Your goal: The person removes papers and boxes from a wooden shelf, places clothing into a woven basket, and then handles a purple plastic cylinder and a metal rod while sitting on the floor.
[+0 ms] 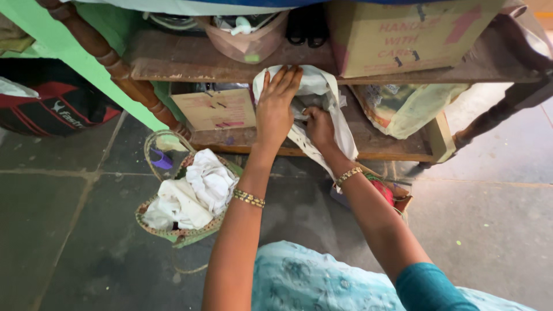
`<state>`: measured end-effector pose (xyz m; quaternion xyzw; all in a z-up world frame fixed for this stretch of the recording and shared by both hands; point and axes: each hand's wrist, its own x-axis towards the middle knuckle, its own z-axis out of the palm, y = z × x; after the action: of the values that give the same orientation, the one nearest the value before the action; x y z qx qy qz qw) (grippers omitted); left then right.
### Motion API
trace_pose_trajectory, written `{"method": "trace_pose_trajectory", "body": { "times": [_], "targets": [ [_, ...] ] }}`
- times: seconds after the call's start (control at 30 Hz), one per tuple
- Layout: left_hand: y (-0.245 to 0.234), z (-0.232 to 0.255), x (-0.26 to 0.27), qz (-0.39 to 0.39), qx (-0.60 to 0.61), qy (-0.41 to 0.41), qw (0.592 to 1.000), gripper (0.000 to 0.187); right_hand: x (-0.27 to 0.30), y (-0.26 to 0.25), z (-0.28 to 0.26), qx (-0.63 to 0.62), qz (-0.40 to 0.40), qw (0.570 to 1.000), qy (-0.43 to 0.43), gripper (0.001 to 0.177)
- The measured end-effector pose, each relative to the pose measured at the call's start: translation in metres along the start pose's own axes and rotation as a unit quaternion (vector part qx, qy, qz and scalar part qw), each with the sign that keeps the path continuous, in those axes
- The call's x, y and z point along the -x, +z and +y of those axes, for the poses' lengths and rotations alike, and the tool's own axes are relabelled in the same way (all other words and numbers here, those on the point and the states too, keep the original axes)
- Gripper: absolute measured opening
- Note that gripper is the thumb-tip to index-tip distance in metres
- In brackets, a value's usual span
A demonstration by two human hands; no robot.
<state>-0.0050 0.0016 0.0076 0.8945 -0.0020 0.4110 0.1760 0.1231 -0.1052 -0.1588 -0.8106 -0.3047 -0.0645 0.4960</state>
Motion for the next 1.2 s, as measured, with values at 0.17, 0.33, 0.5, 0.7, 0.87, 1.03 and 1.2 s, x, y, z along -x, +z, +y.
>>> {"method": "trace_pose_trajectory", "body": {
  "times": [0.17, 0.33, 0.5, 0.7, 0.87, 1.03, 1.2],
  "targets": [
    [0.005, -0.003, 0.003, -0.014, -0.025, -0.007, 1.000, 0.069, 0.043, -0.032, -0.020, 0.023, -0.044, 0.998, 0.024, 0.019],
    [0.009, -0.003, 0.005, -0.043, -0.070, -0.004, 0.997, 0.081, 0.076, -0.053, -0.033, 0.017, -0.018, 0.988, -0.150, 0.018],
    [0.007, 0.000, 0.011, -0.096, -0.122, -0.004, 0.988, 0.090, 0.096, -0.074, -0.043, 0.071, -0.068, 0.991, -0.086, 0.022],
    [-0.007, 0.001, 0.047, 0.001, -0.153, 0.039, 0.987, 0.077, 0.103, -0.091, -0.042, 0.106, -0.080, 0.991, 0.010, 0.041],
    [-0.020, 0.007, 0.052, 0.018, -0.209, -0.009, 0.978, 0.063, 0.107, -0.089, -0.009, 0.052, -0.065, 0.996, 0.035, 0.057],
    [-0.014, -0.010, 0.049, 0.008, -0.128, -0.075, 0.989, 0.050, 0.082, -0.076, 0.024, -0.269, -0.039, 0.962, -0.016, 0.064],
    [-0.019, -0.015, 0.041, -0.012, -0.079, -0.148, 0.986, 0.021, 0.061, -0.098, -0.002, -0.010, -0.084, 0.989, 0.123, 0.035]
  ]
}}
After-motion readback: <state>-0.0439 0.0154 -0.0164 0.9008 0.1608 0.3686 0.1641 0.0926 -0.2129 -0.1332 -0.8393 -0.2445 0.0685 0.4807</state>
